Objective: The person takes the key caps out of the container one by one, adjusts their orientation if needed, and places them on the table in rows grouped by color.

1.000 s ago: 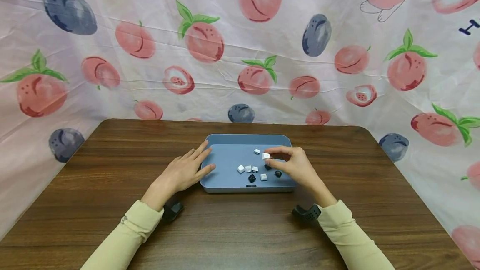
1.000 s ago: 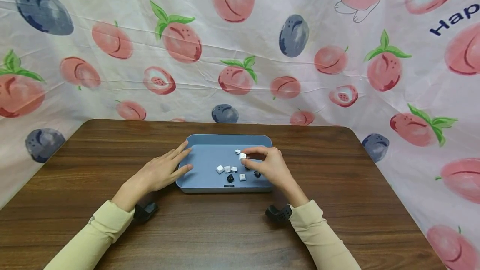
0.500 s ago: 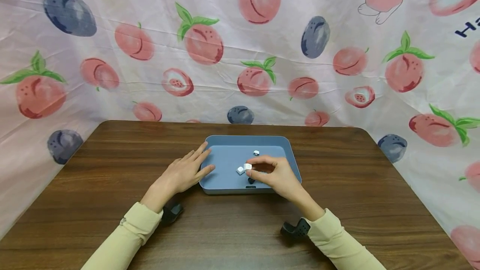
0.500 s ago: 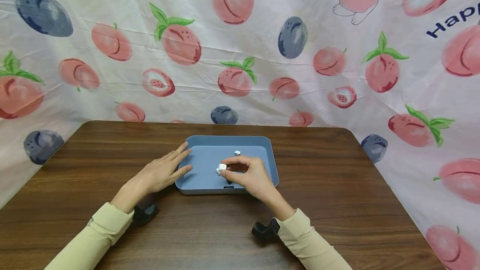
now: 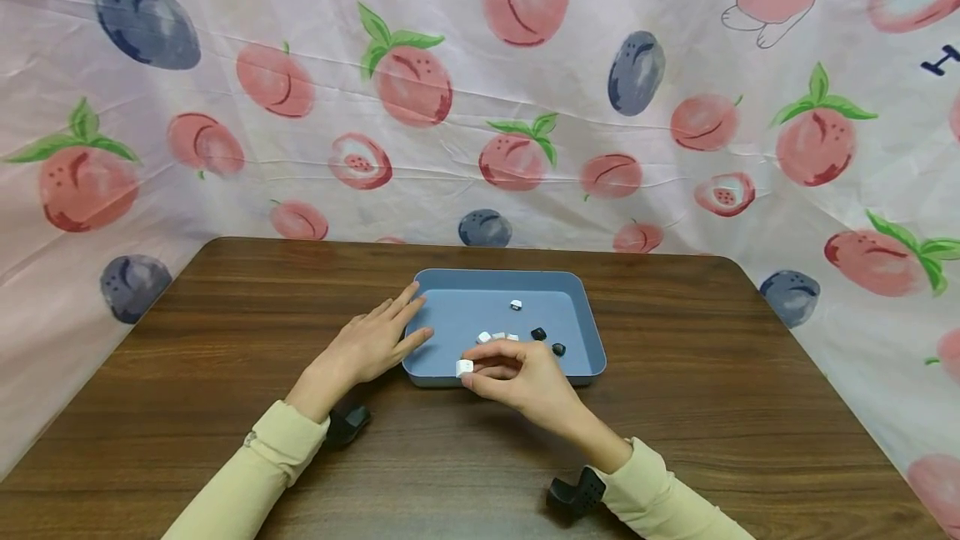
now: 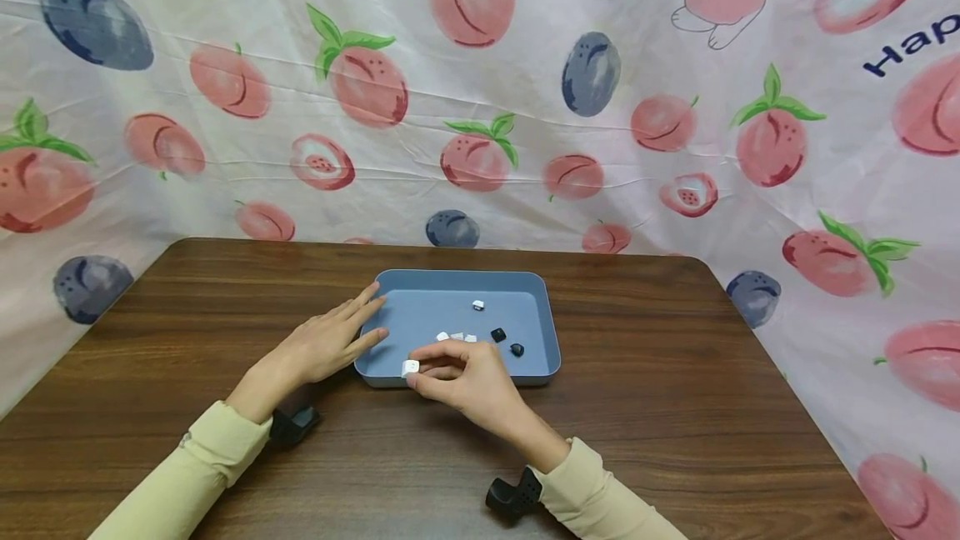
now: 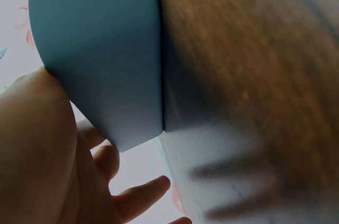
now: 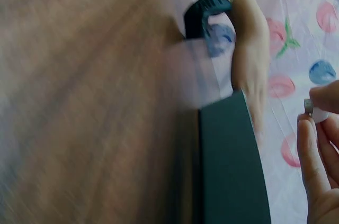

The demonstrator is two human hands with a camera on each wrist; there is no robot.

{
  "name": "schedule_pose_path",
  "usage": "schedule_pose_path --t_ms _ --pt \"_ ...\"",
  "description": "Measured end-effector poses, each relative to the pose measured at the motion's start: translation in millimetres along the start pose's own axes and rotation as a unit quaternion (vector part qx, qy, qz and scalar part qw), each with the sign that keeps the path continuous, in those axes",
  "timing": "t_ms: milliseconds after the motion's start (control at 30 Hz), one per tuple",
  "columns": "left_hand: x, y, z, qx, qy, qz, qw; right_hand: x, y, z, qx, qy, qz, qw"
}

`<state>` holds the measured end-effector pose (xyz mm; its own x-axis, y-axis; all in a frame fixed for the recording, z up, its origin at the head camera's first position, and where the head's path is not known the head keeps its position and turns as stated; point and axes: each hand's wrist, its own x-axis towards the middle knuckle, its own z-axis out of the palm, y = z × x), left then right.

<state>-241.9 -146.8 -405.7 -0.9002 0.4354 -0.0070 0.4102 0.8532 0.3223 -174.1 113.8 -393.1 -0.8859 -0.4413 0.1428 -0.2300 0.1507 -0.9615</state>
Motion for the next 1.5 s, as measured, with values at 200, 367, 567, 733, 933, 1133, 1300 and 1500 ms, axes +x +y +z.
schedule_pose_path --t_ms 200,367,567,733,933,1133,1300,1500 --pt "-0.1 0.7 -0.7 0.001 0.001 -0.001 1.0000 -4.4 2.8 17.6 -0.017 -0.014 -0.016 0.9996" --pt "-0.1 0.7 -0.3 0.001 0.005 0.001 1.0000 -6.9 10.1 27.6 -0.066 -0.019 -0.027 0.9973" --pt "0.8 1.9 0.0 0.002 0.009 0.001 1.0000 -4.9 19.6 34.0 -0.124 -0.018 -0.028 0.9918" --pt "1.0 2.6 0.8 0.000 0.010 -0.001 1.0000 -0.7 26.6 37.4 -0.140 -0.015 -0.030 0.9896" --pt "1.6 1.7 0.4 0.003 0.007 -0.004 1.0000 6.2 36.2 43.0 -0.165 -0.013 -0.040 0.9854" --pt "2.9 2.9 0.7 0.003 0.006 -0.005 1.0000 10.5 38.9 46.1 -0.175 -0.015 -0.035 0.9839" --pt "4.2 3.7 0.5 0.003 0.006 -0.007 1.0000 12.0 38.8 47.2 -0.186 -0.009 -0.044 0.9816" --pt "5.1 3.2 1.2 0.003 0.010 -0.005 0.9999 14.3 40.2 48.9 -0.201 0.001 -0.047 0.9784"
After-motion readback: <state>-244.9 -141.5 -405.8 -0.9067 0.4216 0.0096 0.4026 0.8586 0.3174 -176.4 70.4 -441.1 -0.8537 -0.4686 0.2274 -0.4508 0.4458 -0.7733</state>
